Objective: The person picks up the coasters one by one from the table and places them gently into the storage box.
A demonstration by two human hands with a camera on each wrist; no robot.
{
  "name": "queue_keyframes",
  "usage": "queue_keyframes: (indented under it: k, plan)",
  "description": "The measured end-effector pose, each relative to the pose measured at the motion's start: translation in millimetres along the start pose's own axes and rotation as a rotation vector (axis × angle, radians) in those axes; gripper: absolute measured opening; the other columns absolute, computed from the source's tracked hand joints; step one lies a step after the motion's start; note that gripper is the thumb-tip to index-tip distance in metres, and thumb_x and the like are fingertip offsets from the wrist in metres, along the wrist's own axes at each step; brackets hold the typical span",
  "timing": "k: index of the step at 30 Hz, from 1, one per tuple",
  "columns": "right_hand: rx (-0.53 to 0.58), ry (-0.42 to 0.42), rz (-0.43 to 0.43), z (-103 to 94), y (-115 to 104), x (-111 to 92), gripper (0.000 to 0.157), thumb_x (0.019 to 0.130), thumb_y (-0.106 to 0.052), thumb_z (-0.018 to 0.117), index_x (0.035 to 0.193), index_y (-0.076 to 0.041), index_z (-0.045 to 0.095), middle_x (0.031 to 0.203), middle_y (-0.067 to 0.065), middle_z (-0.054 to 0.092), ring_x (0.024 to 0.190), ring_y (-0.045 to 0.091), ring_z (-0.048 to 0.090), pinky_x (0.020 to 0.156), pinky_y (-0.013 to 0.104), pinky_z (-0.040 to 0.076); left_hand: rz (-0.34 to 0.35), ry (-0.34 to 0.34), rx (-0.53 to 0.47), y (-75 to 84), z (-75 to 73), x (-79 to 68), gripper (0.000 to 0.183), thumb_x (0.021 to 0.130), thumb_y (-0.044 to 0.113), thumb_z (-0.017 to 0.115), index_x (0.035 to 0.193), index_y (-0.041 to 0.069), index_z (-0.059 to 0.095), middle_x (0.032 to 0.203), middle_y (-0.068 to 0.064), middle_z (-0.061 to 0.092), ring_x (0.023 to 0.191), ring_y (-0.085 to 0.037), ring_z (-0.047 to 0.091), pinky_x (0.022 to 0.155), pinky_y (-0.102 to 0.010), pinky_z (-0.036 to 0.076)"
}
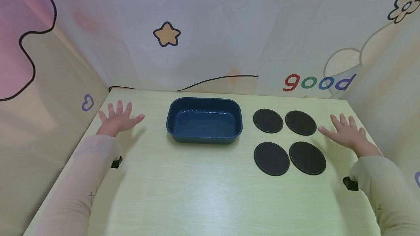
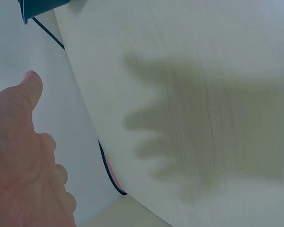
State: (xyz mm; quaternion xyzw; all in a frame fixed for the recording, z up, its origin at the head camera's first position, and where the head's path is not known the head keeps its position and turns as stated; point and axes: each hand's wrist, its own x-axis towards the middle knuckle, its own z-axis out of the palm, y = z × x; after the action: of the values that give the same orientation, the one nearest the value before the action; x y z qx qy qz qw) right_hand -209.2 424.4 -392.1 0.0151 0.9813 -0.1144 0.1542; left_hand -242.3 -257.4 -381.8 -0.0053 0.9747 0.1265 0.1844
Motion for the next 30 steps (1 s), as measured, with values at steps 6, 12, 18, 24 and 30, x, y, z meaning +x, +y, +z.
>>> queue_keyframes:
  k: [6, 12, 18, 24, 30]
  plan:
    - [-0.007, 0.026, -0.022, 2.8, -3.2, -0.2, 0.091, 0.084, -0.063, 0.029, 0.139, 0.001, -0.005, 0.137, 0.034, -0.015, 0.121, 0.053, -0.021, 0.086, 0.074, -0.007, 0.019, 0.000, 0.010, 7.3, 2.7, 3.9, 0.094, 0.079, 0.073, 0.021, 0.141, 0.009, -0.008, 0.140, -0.024, -0.024, 0.123, -0.050, -0.026, 0.086, -0.069, -0.021]
    - [-0.019, 0.026, -0.043, 5.3, -10.6, -1.4, 0.092, 0.084, -0.064, 0.032, 0.139, 0.000, -0.005, 0.138, 0.033, -0.014, 0.122, 0.053, -0.020, 0.087, 0.073, -0.007, 0.046, 0.002, 0.024, 16.4, 4.6, 6.2, 0.093, 0.079, 0.073, 0.020, 0.141, 0.009, -0.008, 0.140, -0.025, -0.023, 0.123, -0.050, -0.025, 0.087, -0.069, -0.020]
    - [-0.057, 0.034, -0.074, 8.1, -18.3, -2.1, 0.091, 0.084, -0.063, 0.033, 0.140, -0.001, -0.002, 0.139, 0.033, -0.009, 0.123, 0.053, -0.017, 0.087, 0.074, -0.005, 0.074, -0.003, 0.034, 28.6, 6.5, 4.4, 0.090, 0.080, 0.072, 0.021, 0.142, 0.012, -0.008, 0.142, -0.023, -0.022, 0.125, -0.047, -0.025, 0.089, -0.068, -0.019]
    - [-0.080, 0.040, -0.108, 13.5, -29.9, -5.2, 0.091, 0.083, -0.063, 0.035, 0.140, -0.001, 0.002, 0.140, 0.032, -0.006, 0.125, 0.051, -0.013, 0.088, 0.073, -0.006, 0.098, 0.003, 0.036, 39.3, 10.1, 4.5, 0.088, 0.082, 0.070, 0.023, 0.142, 0.012, -0.006, 0.143, -0.021, -0.019, 0.126, -0.046, -0.023, 0.090, -0.068, -0.017]
    - [-0.102, 0.064, -0.146, 19.7, -36.9, -9.6, 0.090, 0.083, -0.062, 0.038, 0.141, -0.002, 0.004, 0.141, 0.031, -0.003, 0.127, 0.051, -0.009, 0.089, 0.073, -0.002, 0.134, 0.037, 0.047, 46.9, 15.6, 7.6, 0.084, 0.084, 0.066, 0.025, 0.143, 0.013, -0.003, 0.145, -0.021, -0.015, 0.128, -0.045, -0.020, 0.093, -0.067, -0.014]
